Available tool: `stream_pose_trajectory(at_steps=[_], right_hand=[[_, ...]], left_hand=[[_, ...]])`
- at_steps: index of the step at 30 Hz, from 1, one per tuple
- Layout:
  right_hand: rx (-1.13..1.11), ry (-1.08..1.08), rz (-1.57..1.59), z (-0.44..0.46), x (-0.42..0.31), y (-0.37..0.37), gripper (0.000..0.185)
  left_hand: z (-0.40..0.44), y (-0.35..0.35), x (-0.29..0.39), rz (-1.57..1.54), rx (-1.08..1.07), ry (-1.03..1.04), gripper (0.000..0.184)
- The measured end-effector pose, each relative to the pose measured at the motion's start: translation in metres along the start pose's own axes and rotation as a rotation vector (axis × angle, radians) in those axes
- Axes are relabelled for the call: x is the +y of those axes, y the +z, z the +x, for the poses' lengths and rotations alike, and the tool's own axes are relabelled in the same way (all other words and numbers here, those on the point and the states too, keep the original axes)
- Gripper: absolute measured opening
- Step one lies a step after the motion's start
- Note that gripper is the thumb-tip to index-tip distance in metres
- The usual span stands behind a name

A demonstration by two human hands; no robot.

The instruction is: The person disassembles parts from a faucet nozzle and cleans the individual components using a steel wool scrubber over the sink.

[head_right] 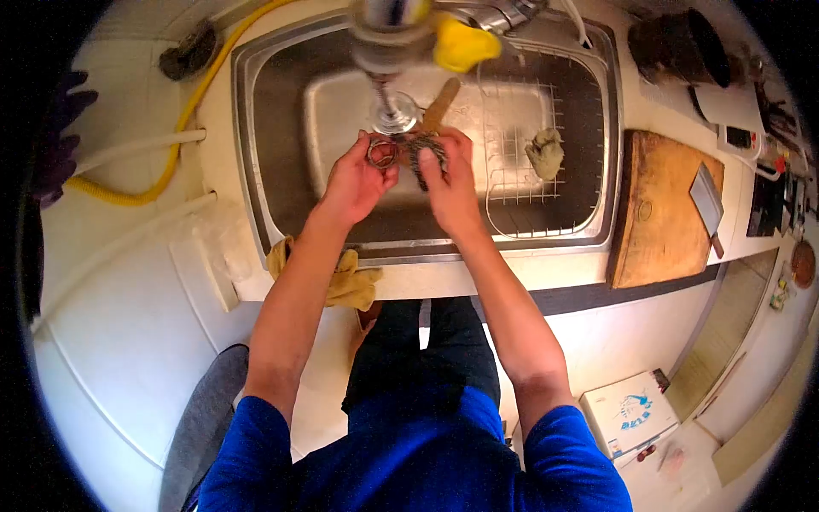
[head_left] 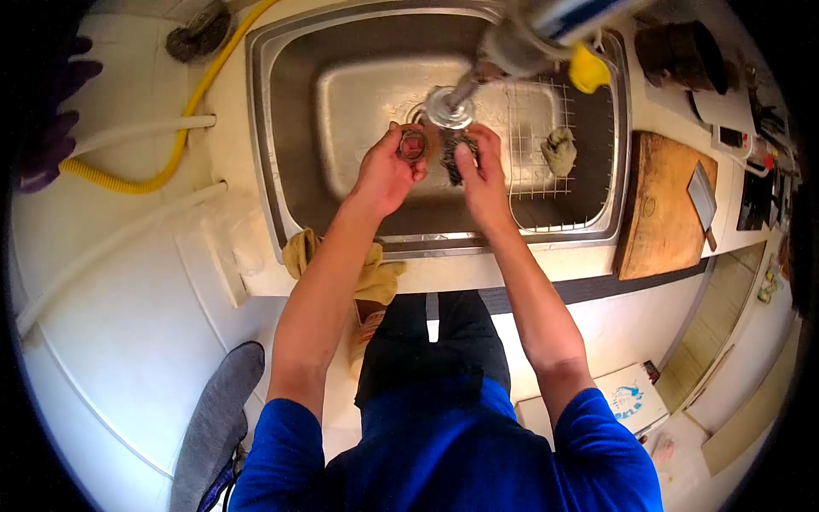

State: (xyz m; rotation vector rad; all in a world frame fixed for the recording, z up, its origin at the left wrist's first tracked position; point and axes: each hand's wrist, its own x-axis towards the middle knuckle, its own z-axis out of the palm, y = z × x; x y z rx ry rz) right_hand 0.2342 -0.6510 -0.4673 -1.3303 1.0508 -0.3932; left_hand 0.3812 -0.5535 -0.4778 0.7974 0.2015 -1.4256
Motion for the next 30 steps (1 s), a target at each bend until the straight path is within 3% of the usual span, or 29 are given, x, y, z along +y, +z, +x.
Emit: stream_pose_trajectory(at_steps=[2, 3, 5, 8, 10, 14, 16, 19, 20, 22, 23, 25, 26, 28, 30], right_hand=[[-0.073, -0.524, -0.21, 0.007, -0.006, 0.006, 0.031], [-0.218, -0.377, -0.142, 0.004, -0.011, 0.011, 0.034], [-0.219, -0.39, -0.112, 0.009, -0.013, 0.015, 0.035], [-0.204, -0.385, -0.024, 0.02, -0.018, 0.023, 0.037], [-0.083, -0.624, -0.099, 0.033, -0.013, 0.028, 0.035], [-0.011, -0.546, -0.051, 0.031, -0.016, 0.025, 0.031], [0.128, -0.296, 0.099, 0.031, -0.015, 0.029, 0.024], [0.226, -0.137, 0.289, 0.036, -0.01, 0.035, 0.02], [0.228, -0.132, 0.29, 0.035, -0.006, 0.035, 0.02], [0.057, -0.055, 0.624, 0.038, -0.004, 0.032, 0.017], [0.06, -0.05, 0.626, 0.036, -0.002, 0.032, 0.017], [0.134, -0.67, 0.145, 0.034, -0.011, 0.03, 0.018], [0.136, -0.668, 0.147, 0.034, -0.015, 0.028, 0.018], [0.106, -0.346, 0.153, 0.035, -0.019, 0.027, 0.021], [0.146, -0.24, 0.226, 0.036, -0.022, 0.031, 0.021]], left_hand=[[0.009, -0.001, -0.013, 0.005, 0.011, 0.002, 0.036], [0.009, 0.01, -0.015, 0.019, 0.007, -0.011, 0.036], [0.007, 0.035, -0.017, -0.048, 0.23, 0.061, 0.031], [0.013, 0.022, -0.013, -0.084, 0.118, 0.045, 0.028], [0.017, 0.033, -0.006, -0.091, 0.124, 0.025, 0.028], [0.018, 0.038, -0.012, -0.089, 0.248, 0.012, 0.027], [0.018, 0.033, -0.023, -0.014, 0.229, 0.114, 0.022], [0.017, 0.035, -0.031, 0.003, 0.221, 0.207, 0.018], [0.013, 0.035, -0.031, 0.004, 0.225, 0.203, 0.018], [0.011, 0.037, -0.025, 0.041, 0.226, 0.198, 0.012], [0.01, 0.037, -0.022, 0.043, 0.23, 0.193, 0.012], [0.012, 0.034, -0.017, 0.199, 0.229, 0.26, 0.017], [0.014, 0.034, -0.02, 0.202, 0.23, 0.258, 0.017], [0.015, 0.038, -0.03, 0.223, 0.177, 0.435, 0.018], [0.014, 0.044, -0.035, 0.244, 0.21, 0.447, 0.02]])
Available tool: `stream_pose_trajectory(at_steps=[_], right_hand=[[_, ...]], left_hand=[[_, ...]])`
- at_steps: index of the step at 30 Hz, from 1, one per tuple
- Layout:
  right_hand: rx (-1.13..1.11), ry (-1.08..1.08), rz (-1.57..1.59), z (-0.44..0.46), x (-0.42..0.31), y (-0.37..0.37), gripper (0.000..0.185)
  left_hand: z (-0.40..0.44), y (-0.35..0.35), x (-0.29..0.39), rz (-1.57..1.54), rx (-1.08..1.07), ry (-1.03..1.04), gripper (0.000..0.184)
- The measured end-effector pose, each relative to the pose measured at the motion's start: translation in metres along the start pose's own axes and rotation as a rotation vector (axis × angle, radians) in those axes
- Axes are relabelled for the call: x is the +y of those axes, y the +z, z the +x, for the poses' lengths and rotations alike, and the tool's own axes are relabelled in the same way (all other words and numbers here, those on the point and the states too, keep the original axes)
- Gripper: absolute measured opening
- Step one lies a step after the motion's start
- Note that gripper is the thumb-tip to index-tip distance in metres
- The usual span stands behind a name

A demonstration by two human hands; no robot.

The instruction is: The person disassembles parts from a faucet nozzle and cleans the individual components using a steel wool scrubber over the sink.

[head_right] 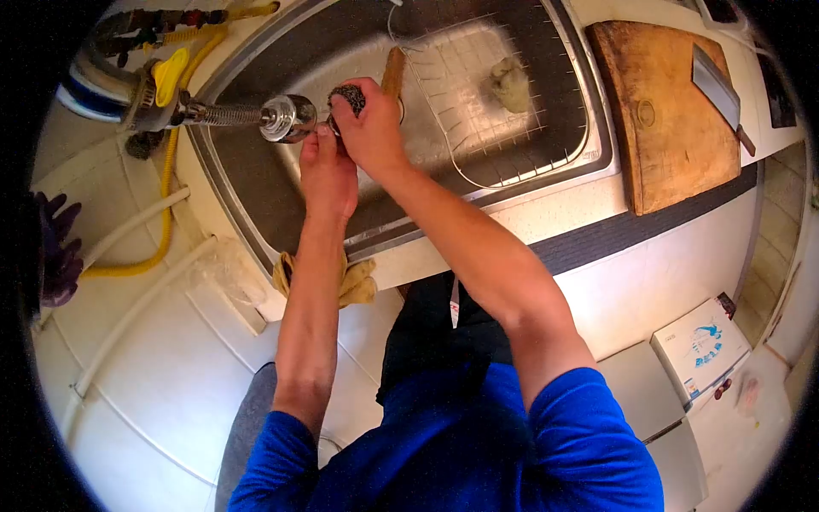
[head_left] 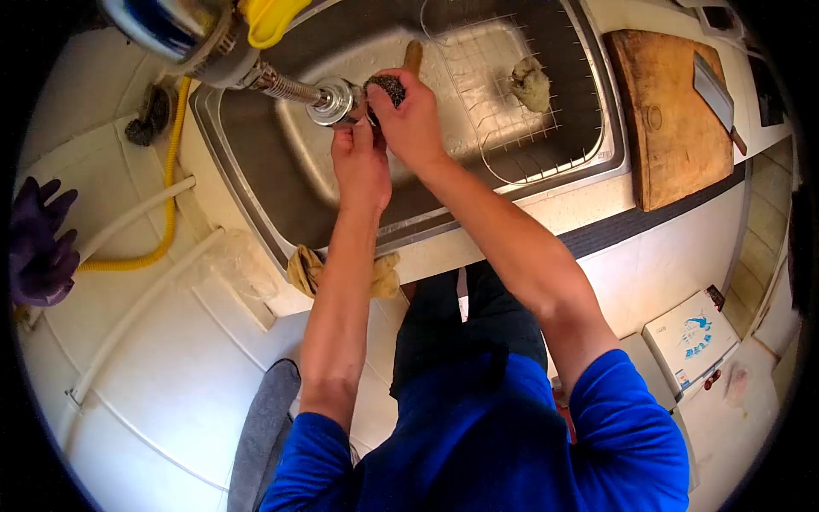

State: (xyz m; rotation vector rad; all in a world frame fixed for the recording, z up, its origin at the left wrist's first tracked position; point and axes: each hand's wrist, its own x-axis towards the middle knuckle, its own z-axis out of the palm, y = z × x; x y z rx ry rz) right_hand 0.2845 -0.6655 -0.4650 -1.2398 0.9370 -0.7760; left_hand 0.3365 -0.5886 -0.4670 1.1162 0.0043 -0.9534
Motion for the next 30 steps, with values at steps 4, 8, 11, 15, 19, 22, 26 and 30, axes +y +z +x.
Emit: stream_pose_trajectory(at_steps=[4, 8, 11, 15, 19, 22, 26, 30], right_hand=[[-0.049, -0.195, 0.072, -0.002, 0.005, -0.004, 0.022], [-0.053, -0.154, -0.014, 0.0, -0.004, -0.008, 0.021], [0.046, 0.041, -0.112, 0.004, -0.012, -0.006, 0.02], [0.032, 0.448, 0.851, 0.003, -0.018, -0.017, 0.02], [-0.025, -0.579, -0.153, -0.001, -0.005, -0.011, 0.019], [-0.039, -0.109, 0.036, -0.012, -0.009, -0.01, 0.019], [0.081, 0.151, 0.255, -0.008, -0.003, 0.0, 0.018], [0.004, -0.339, 0.063, -0.011, 0.005, 0.005, 0.017]], left_hand=[[-0.003, 0.007, 0.008, 0.031, 0.021, -0.024, 0.021], [-0.012, 0.01, 0.007, 0.187, -0.042, 0.074, 0.018], [-0.006, 0.0, 0.0, 0.157, -0.08, 0.119, 0.018], [-0.009, 0.002, 0.01, -0.079, -0.208, 0.102, 0.026], [-0.005, -0.006, 0.012, -0.109, -0.251, 0.028, 0.026], [-0.011, -0.009, 0.011, 0.085, -0.147, 0.018, 0.024], [-0.006, -0.024, -0.001, 0.057, -0.278, 0.034, 0.02], [-0.007, -0.007, 0.016, 0.032, -0.136, 0.001, 0.017]])
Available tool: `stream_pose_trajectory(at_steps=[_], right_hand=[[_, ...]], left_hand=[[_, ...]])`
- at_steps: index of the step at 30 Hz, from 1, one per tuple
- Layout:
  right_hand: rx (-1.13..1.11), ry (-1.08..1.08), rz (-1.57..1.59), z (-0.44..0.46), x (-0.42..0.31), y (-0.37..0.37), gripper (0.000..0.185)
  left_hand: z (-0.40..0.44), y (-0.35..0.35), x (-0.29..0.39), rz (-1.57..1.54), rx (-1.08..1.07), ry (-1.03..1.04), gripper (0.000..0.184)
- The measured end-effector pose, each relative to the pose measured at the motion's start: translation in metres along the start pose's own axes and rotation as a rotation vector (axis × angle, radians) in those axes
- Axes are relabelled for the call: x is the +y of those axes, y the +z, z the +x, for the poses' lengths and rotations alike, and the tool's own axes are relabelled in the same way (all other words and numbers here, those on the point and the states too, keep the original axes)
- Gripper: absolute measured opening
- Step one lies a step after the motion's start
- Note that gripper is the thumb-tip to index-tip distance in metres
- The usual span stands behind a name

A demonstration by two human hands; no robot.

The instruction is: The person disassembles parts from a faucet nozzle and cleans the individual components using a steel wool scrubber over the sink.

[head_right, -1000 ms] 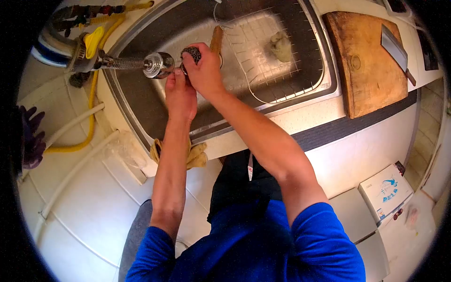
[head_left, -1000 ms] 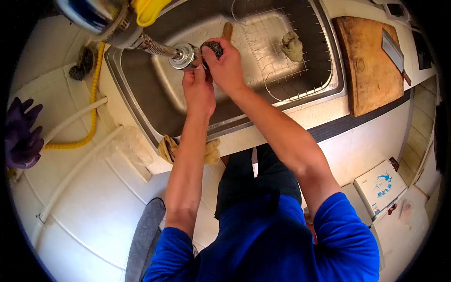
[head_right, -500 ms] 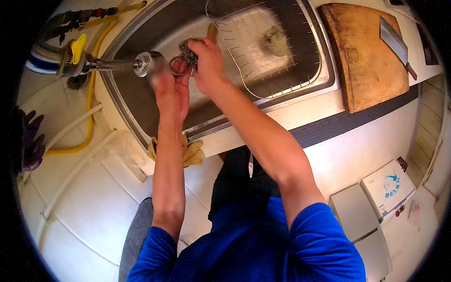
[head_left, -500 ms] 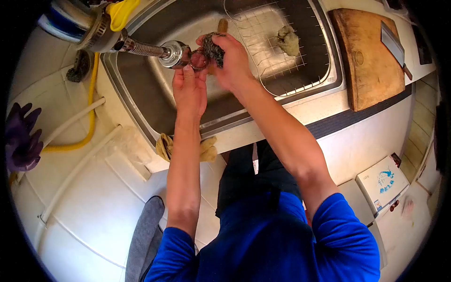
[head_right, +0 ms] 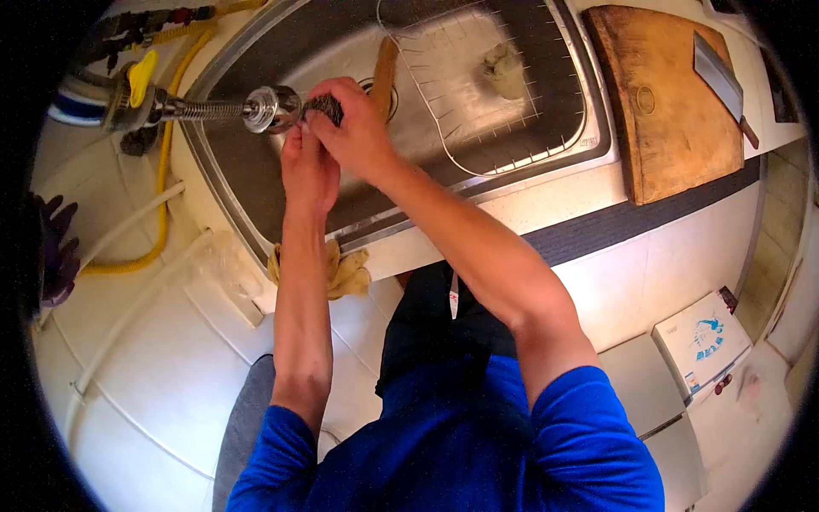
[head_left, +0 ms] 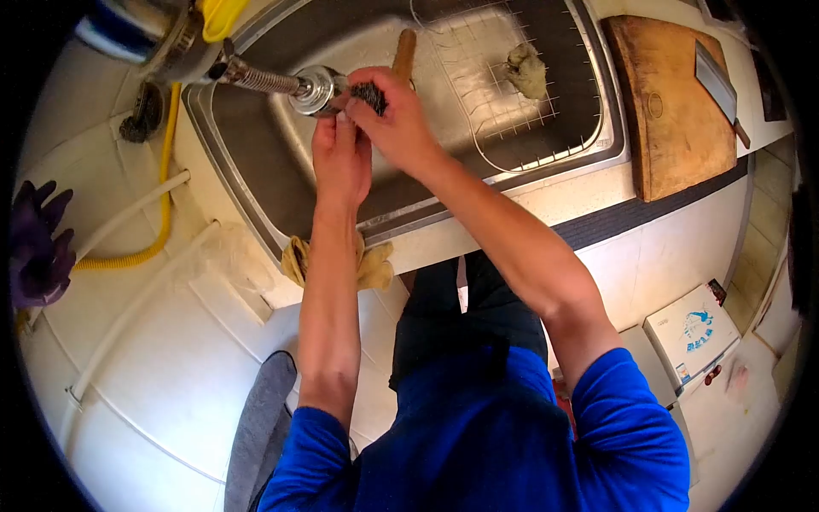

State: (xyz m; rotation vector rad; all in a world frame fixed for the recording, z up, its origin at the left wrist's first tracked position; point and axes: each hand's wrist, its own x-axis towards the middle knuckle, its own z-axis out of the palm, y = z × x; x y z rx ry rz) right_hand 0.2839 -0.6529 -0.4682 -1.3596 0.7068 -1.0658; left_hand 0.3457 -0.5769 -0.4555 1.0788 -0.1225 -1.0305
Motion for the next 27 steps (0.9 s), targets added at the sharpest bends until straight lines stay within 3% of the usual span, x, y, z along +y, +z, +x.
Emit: stream_pose_trajectory(at_steps=[2, 6, 8, 9, 11, 15, 17, 18, 20, 21, 23, 24, 26, 27], right_hand=[[0.016, 0.252, -0.026, 0.009, -0.006, -0.001, 0.019], [0.149, 0.479, -0.011, 0.015, 0.0, 0.006, 0.02], [0.05, -0.05, -0.101, 0.01, 0.011, 0.006, 0.02], [0.051, -0.043, -0.1, 0.01, 0.006, 0.007, 0.02], [0.138, 0.269, -0.07, 0.019, -0.004, 0.005, 0.019], [0.171, 0.362, -0.089, 0.021, -0.007, 0.007, 0.018], [0.105, -0.174, -0.123, 0.016, 0.002, 0.009, 0.019], [0.108, -0.169, -0.123, 0.016, 0.003, 0.01, 0.019], [0.159, 0.323, 0.002, 0.019, 0.006, 0.006, 0.017], [0.165, 0.32, -0.004, 0.021, 0.001, 0.003, 0.017], [0.231, 0.686, 0.706, 0.02, -0.009, 0.0, 0.015], [0.227, 0.689, 0.708, 0.018, -0.012, -0.006, 0.015], [0.341, 0.851, 1.01, 0.011, -0.017, -0.02, 0.013], [0.37, 0.819, 0.916, 0.006, -0.017, -0.018, 0.017]], left_hand=[[0.007, -0.002, 0.0, -0.003, -0.054, -0.007, 0.018], [0.011, -0.003, -0.004, 0.024, -0.054, 0.028, 0.021], [0.014, -0.008, -0.002, 0.042, -0.051, 0.048, 0.022], [0.013, -0.011, 0.0, 0.056, -0.082, 0.023, 0.021], [0.015, -0.009, 0.0, 0.067, -0.126, -0.002, 0.021], [0.015, -0.004, 0.0, 0.107, -0.038, 0.03, 0.02], [0.014, -0.008, 0.003, 0.074, -0.03, 0.018, 0.02], [0.014, -0.009, 0.003, 0.085, -0.076, 0.02, 0.021], [0.014, -0.007, 0.002, 0.09, -0.132, 0.02, 0.022], [0.012, -0.006, 0.002, 0.062, -0.104, 0.046, 0.023], [0.008, -0.007, 0.004, -0.025, -0.113, 0.056, 0.028], [0.005, -0.002, 0.008, -0.024, -0.108, 0.058, 0.028], [-0.002, 0.007, 0.015, -0.112, -0.147, -0.022, 0.031], [-0.001, 0.002, 0.014, -0.109, -0.146, -0.027, 0.031]])
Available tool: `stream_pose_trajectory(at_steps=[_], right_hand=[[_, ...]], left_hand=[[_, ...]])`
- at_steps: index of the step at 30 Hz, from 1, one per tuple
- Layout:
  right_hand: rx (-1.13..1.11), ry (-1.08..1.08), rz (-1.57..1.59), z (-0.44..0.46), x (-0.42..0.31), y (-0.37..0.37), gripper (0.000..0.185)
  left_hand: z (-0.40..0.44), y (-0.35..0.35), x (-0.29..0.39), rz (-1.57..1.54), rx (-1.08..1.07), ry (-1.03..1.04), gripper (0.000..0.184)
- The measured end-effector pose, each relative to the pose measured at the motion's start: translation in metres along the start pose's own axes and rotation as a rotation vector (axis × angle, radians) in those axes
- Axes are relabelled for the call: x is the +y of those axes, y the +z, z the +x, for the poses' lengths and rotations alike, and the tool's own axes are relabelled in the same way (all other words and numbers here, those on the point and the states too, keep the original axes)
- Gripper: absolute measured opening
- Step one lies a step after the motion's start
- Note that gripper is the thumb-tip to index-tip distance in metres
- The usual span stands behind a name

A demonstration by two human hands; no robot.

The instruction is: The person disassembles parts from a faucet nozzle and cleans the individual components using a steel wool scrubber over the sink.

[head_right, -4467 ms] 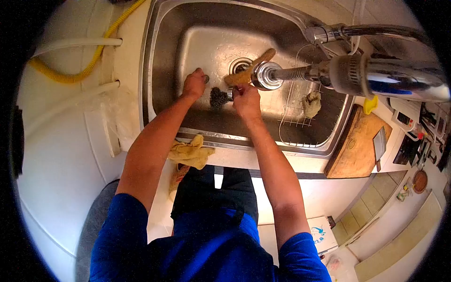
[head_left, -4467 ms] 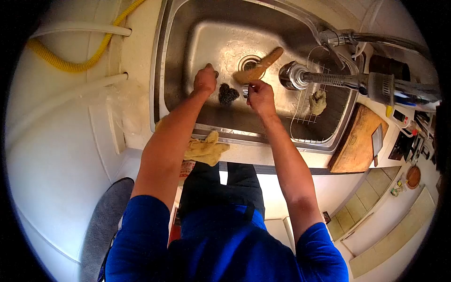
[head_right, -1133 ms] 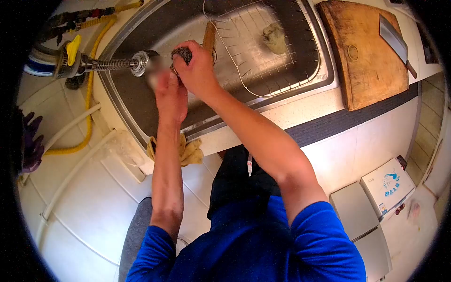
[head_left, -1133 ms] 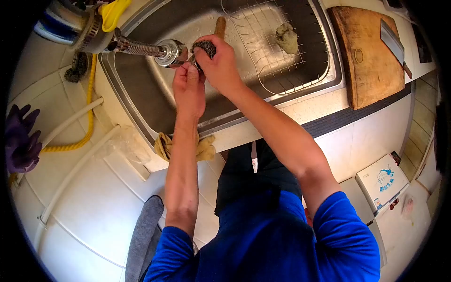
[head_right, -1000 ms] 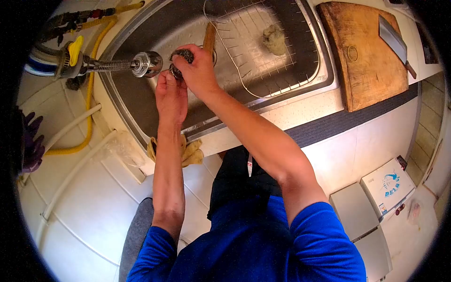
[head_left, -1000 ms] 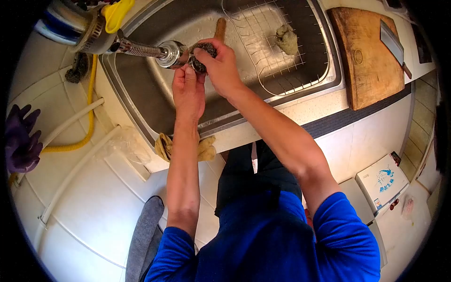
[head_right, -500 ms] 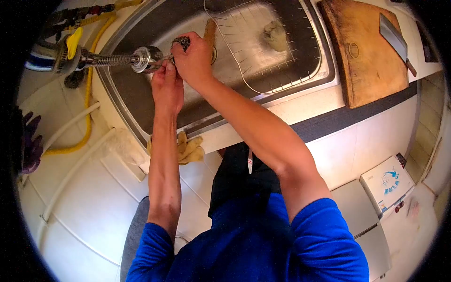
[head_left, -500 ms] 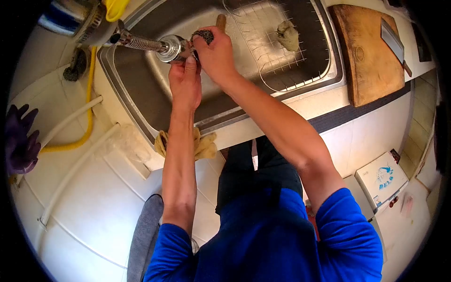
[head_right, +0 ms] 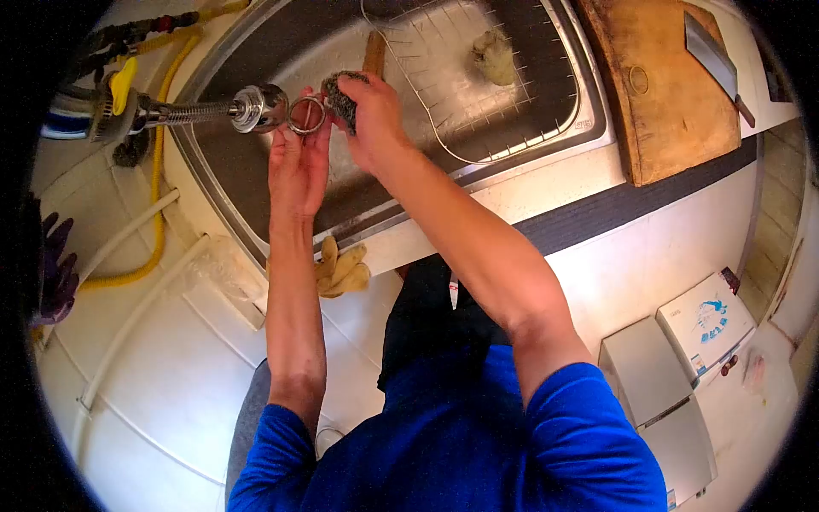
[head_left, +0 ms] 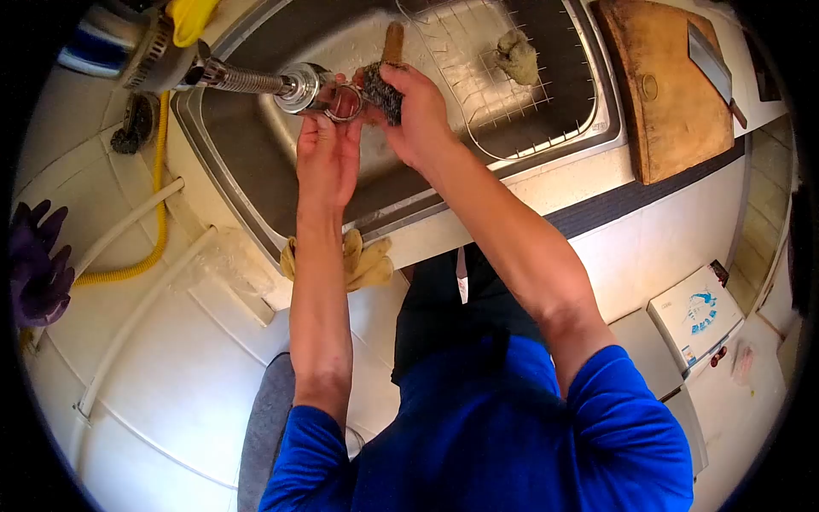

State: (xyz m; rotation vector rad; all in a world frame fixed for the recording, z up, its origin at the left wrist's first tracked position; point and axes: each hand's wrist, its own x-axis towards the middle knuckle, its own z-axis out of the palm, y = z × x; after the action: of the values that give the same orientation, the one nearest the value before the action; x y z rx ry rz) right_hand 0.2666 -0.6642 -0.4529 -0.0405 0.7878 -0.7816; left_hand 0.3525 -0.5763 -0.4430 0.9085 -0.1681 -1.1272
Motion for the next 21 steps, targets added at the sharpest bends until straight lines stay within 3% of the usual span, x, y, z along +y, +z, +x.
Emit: stream_pose_trajectory(at_steps=[1, 3, 7, 9, 13, 16, 18, 21], right_hand=[[0.005, 0.001, 0.002, -0.004, 0.003, -0.002, 0.017], [0.008, -0.205, -0.388, -0.011, 0.006, -0.006, 0.019], [-0.066, -0.106, -0.309, -0.017, 0.006, -0.009, 0.019], [-0.162, -0.234, -0.569, -0.013, 0.006, -0.015, 0.018], [-0.224, -0.373, -0.703, -0.004, 0.004, -0.02, 0.017], [-0.284, -0.344, -0.753, -0.004, 0.002, -0.021, 0.016], [-0.446, -0.616, -0.899, -0.001, -0.001, -0.02, 0.015], [-0.578, -0.651, -1.053, -0.008, -0.007, -0.023, 0.014]], left_hand=[[0.001, -0.009, -0.002, -0.027, -0.013, -0.005, 0.031], [0.0, -0.022, -0.006, -0.057, -0.02, -0.013, 0.032], [-0.002, -0.033, -0.011, 0.068, -0.096, -0.059, 0.022], [-0.003, -0.032, -0.006, 0.189, -0.171, -0.091, 0.019], [-0.006, -0.024, 0.004, 0.239, -0.109, -0.146, 0.016], [-0.006, -0.026, 0.007, 0.022, -0.062, -0.241, 0.013], [-0.004, -0.025, 0.004, 0.026, -0.087, -0.225, 0.013], [-0.004, -0.02, -0.001, 0.136, -0.018, -0.206, 0.013]])
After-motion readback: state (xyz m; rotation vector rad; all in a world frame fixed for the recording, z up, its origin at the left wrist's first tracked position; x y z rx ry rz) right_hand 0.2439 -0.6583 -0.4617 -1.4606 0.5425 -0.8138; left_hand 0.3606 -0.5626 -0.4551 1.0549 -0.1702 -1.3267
